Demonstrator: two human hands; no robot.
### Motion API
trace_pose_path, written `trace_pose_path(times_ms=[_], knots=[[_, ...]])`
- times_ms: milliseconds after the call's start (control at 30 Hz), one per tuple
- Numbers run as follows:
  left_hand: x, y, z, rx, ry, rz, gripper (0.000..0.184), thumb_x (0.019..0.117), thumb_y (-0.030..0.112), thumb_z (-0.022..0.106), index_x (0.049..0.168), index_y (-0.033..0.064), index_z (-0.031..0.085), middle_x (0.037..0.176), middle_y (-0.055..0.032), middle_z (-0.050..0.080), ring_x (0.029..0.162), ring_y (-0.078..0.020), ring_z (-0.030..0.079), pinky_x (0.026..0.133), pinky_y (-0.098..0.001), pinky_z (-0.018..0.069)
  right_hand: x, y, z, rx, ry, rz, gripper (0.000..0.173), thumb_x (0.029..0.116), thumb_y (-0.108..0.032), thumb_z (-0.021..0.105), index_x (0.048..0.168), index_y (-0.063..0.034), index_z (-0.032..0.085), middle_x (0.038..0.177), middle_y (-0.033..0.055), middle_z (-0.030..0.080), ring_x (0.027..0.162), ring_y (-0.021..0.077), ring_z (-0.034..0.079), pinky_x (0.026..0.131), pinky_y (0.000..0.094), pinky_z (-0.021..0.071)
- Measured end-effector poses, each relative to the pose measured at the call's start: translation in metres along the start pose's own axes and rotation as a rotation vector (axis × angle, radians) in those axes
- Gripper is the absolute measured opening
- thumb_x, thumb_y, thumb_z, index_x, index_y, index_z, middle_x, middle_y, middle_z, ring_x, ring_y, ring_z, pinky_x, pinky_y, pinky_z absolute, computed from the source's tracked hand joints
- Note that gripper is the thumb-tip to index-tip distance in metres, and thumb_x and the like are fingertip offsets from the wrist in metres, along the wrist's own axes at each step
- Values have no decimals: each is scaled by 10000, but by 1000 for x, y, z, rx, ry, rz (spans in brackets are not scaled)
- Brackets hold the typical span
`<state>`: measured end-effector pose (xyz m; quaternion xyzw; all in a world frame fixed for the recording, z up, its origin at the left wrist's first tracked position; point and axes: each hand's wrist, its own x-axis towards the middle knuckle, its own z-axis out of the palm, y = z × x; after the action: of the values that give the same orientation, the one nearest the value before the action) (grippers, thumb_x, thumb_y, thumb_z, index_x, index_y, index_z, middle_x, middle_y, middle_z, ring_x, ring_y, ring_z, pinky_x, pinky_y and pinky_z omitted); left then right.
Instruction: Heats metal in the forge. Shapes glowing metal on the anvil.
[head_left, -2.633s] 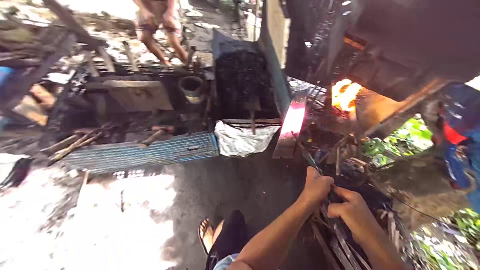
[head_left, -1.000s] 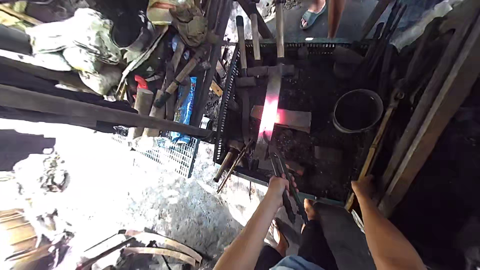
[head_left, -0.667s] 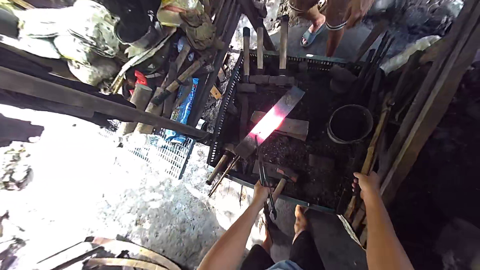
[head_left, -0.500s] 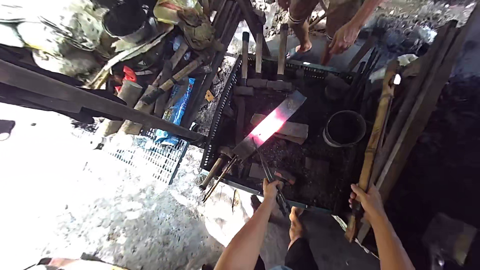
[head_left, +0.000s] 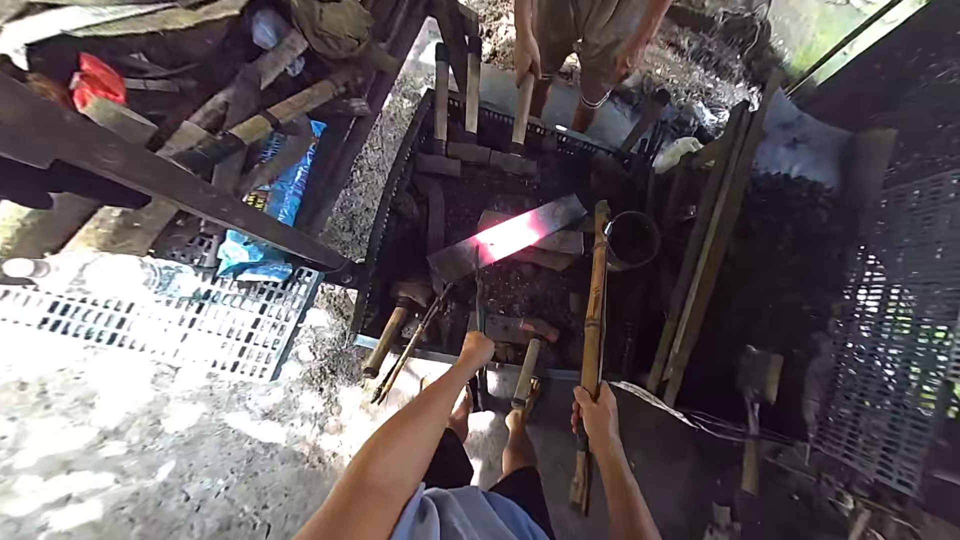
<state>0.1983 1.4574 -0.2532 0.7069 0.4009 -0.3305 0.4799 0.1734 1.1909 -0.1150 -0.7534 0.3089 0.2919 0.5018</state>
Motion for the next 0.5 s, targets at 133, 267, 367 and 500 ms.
trace_pose_path(times_ms=[133,267,367,500], knots=[[8,2,-5,37,3,10,260,884,100,668,1082,-58,611,1014,-220,666,883,-326,679,787,-531,562,-33,28,-31,-88,31,-63,346,1014,-184,637,1279,-21,485,704,124,611,502,227,620,455,381,568],[22,-1,-16,49,-10,21,245,912,121,638,1082,-54,609,985,-219,664,834,-319,679,760,-532,567,-74,57,-60,-240,19,-53,374,1005,-226,629,1292,-26,497,718,104,643,527,220,643,504,392,590],[31,2,-24,89,-18,16,226,942,129,621,1076,-52,617,964,-213,665,793,-298,677,742,-508,572,-102,94,-68,-318,30,-22,371,975,-223,661,1255,-11,540,722,103,656,542,222,650,531,408,591],[43,6,-32,78,-9,-15,283,930,192,694,1076,-42,628,903,-181,665,716,-267,664,701,-474,581,-82,122,-64,-431,20,-16,363,973,-251,685,1242,-40,563,724,95,661,549,216,656,553,418,596]])
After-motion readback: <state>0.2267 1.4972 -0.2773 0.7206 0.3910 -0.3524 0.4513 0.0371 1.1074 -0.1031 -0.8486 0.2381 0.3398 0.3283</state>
